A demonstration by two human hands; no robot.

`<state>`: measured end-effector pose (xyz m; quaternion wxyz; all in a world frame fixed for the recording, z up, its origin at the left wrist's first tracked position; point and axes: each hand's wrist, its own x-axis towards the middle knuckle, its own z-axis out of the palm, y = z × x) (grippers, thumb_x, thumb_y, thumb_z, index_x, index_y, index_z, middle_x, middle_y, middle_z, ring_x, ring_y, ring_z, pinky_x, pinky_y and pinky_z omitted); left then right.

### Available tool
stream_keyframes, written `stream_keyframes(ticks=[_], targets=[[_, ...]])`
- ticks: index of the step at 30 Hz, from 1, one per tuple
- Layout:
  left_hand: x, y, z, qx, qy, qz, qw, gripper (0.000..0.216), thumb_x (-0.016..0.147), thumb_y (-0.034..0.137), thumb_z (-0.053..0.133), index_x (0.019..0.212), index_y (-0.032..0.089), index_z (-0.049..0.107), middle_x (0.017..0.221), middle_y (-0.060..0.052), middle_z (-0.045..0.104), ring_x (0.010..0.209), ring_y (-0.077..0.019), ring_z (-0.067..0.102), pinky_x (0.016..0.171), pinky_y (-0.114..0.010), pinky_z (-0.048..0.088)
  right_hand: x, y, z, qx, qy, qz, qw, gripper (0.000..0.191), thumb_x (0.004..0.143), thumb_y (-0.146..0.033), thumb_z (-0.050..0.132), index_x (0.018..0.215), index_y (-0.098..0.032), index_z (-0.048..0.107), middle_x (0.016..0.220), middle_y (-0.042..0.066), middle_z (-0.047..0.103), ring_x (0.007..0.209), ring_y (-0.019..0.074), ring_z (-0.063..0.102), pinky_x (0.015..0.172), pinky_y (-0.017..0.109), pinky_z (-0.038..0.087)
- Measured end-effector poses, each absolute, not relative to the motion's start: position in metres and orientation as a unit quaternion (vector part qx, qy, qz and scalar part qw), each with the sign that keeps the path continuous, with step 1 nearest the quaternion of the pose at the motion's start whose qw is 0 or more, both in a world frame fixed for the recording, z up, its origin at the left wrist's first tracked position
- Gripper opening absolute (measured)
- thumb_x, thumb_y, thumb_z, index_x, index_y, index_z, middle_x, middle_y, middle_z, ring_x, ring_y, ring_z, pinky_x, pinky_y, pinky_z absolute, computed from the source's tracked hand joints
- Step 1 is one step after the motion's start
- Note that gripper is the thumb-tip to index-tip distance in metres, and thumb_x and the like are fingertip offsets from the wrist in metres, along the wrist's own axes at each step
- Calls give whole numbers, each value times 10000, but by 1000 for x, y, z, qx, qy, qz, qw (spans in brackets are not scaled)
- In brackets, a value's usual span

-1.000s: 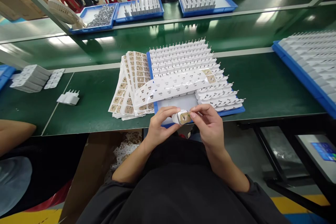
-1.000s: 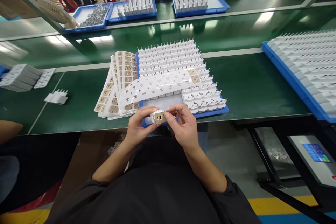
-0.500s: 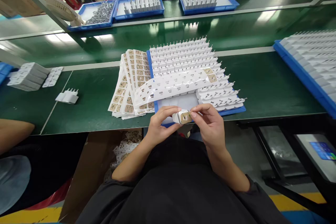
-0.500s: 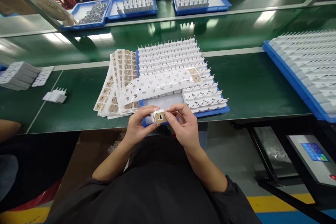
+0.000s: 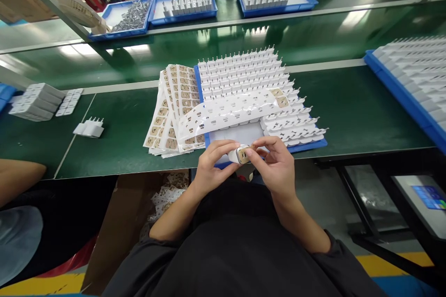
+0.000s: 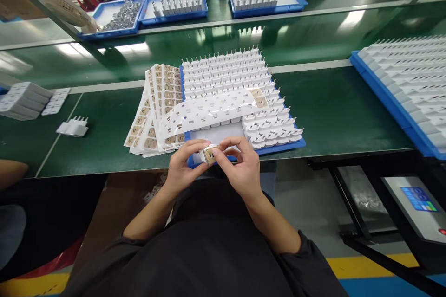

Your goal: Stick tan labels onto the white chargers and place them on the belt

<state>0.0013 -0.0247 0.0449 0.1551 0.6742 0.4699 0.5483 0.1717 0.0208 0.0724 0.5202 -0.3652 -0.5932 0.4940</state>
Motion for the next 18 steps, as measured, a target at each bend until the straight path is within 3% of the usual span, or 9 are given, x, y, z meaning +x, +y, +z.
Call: stream_keyframes(ticks=[8,11,18], targets=[[0,-26,42,665,473,558,148,468,837,126,785,1267,267,663,1181,-87,717,1093,-220,695,964,-360,569,166,17,74,-388,-657,398,509,103,895,-227,738,968,-241,666,877,-7,651,794,140,661,677,262,608],[3,-27,35,639,472,583,172,469,832,123,792,1254,279,663,1206,-82,715,1126,-224,689,976,-366,575,166,19,74,-397,-693,337,498,195,866,-267,770,1038,-242,682,952,31,631,817,163,629,613,268,598],[16,-24,16,558,425,678,222,393,881,193,761,1234,275,611,1223,-93,669,1161,-215,675,868,-324,631,162,20,66,-311,-625,566,439,315,852,-282,776,1152,-285,678,1069,45,554,929,171,572,603,226,578]])
